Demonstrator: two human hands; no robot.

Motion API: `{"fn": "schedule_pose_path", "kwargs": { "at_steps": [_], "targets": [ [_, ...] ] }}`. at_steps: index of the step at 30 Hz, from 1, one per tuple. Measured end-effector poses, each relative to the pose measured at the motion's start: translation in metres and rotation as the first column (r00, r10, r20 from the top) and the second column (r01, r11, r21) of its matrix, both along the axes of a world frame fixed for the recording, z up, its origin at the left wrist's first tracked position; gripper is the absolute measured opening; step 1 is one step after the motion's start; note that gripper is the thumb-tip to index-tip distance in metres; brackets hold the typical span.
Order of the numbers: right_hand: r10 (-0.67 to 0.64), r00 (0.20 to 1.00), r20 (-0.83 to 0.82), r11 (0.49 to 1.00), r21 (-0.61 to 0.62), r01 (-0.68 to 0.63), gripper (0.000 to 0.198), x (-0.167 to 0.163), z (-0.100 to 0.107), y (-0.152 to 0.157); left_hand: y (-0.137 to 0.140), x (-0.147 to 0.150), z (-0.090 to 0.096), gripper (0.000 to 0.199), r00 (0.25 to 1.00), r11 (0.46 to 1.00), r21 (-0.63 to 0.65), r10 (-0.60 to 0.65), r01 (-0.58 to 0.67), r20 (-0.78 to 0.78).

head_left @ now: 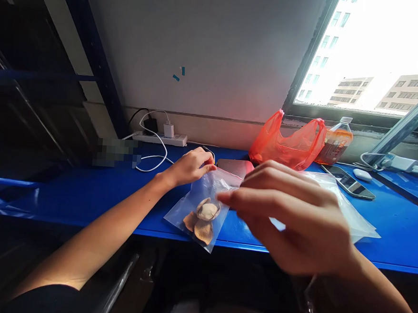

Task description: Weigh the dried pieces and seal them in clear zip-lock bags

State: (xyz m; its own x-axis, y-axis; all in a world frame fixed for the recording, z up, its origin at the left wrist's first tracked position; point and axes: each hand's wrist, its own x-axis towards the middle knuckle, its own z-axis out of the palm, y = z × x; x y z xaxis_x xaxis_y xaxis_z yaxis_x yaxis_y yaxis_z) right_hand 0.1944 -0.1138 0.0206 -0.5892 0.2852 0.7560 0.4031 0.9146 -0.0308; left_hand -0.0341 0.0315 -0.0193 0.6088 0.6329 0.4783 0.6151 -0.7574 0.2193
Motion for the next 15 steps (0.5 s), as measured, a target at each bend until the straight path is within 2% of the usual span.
{"fn": "schedule_pose_path", "kwargs": {
  "at_steps": [1, 3, 5, 7, 11, 15],
  "targets": [
    [-0.014, 1.000, -0.025, 1.000, -0.005, 0.013, 0.023, -0.002, 0.008, 0.021, 0.000, 0.000, 0.000, 0.021, 1.000, 1.000, 0.001, 0.005, -0.005, -0.002],
    [-0.096, 0.993, -0.071, 0.995, -0.044, 0.093, 0.020, 0.001, 0.005, 0.058, 0.001, 0.000, -0.001, 0.022, 1.000, 1.000, 0.000, 0.011, -0.011, -0.001],
    [-0.194, 0.976, -0.095, 0.975, -0.126, 0.181, 0.018, 0.012, -0.012, 0.089, 0.002, 0.000, -0.003, 0.023, 1.000, 1.000, -0.006, 0.012, -0.012, 0.000],
    [-0.248, 0.964, -0.096, 0.961, -0.149, 0.232, 0.017, 0.025, -0.032, 0.111, 0.003, 0.000, -0.004, 0.024, 1.000, 1.000, -0.013, 0.010, -0.010, -0.001],
    [-0.255, 0.959, -0.122, 0.959, -0.157, 0.235, 0.018, 0.037, -0.052, 0.130, 0.003, 0.002, -0.003, 0.025, 1.000, 1.000, -0.020, 0.009, -0.009, -0.005],
    [-0.281, 0.959, -0.038, 0.941, -0.208, 0.268, 0.017, 0.020, -0.042, 0.123, 0.002, 0.002, -0.003, 0.025, 1.000, 1.000, -0.005, -0.002, 0.002, 0.004]
  ]
}}
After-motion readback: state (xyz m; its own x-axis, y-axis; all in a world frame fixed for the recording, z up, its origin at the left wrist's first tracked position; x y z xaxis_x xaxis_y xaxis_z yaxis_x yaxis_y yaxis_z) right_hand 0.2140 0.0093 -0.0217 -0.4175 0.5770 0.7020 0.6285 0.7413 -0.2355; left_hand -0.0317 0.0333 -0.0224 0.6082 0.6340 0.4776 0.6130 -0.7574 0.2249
